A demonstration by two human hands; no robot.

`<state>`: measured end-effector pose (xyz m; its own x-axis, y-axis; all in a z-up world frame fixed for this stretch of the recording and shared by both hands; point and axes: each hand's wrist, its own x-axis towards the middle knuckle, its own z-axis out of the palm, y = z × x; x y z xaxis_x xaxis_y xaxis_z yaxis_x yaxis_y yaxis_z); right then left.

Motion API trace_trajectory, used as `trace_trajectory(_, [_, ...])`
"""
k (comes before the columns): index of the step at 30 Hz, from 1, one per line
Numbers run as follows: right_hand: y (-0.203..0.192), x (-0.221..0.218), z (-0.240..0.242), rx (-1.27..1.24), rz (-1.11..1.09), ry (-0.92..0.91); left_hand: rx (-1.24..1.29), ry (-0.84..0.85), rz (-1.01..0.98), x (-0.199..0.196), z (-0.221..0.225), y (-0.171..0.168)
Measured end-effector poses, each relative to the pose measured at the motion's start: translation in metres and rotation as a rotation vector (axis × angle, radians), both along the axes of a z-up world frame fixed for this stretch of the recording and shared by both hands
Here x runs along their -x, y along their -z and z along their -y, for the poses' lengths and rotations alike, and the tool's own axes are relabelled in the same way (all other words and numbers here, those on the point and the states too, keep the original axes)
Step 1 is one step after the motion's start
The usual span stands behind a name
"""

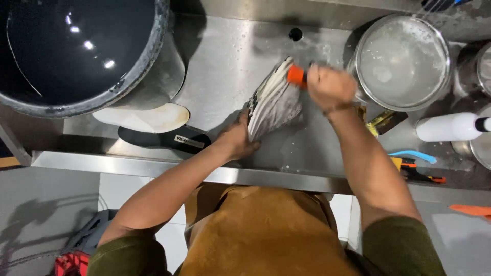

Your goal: Intensively scrubbing a sneaker with a small brush and cleaning solution in a sink to remove dirt.

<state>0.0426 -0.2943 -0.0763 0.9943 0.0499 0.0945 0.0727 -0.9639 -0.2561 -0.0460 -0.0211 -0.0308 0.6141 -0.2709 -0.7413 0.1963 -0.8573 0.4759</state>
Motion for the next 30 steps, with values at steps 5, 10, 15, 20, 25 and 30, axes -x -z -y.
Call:
trace_trajectory(5, [-0.003, 0.026, -0.074, 0.148, 0.273, 0.044, -0.018, -0.007, 0.019, -0.003, 0.004, 0.020])
trace_trajectory(10, [-0.015, 0.016, -0.045, 0.498, 0.330, -0.533, -0.055, 0.013, 0.014, -0.004, 0.005, -0.001])
trace_trajectory(15, [0.044, 0.034, -0.067, 0.362, 0.311, -0.581, -0.050, -0.008, 0.038, -0.001, -0.005, 0.022])
trace_trajectory(20, [0.066, -0.026, -0.035, 0.220, 0.254, -0.487, -0.061, -0.031, 0.043, 0.006, -0.003, 0.024])
trace_trajectory(25, [0.029, -0.017, -0.068, 0.302, 0.842, -0.590, -0.044, -0.006, 0.084, 0.002, -0.002, 0.019])
trace_trajectory(30, [-0.008, -0.053, -0.041, 0.352, -0.055, -0.321, -0.082, 0.021, 0.076, 0.006, -0.001, 0.032])
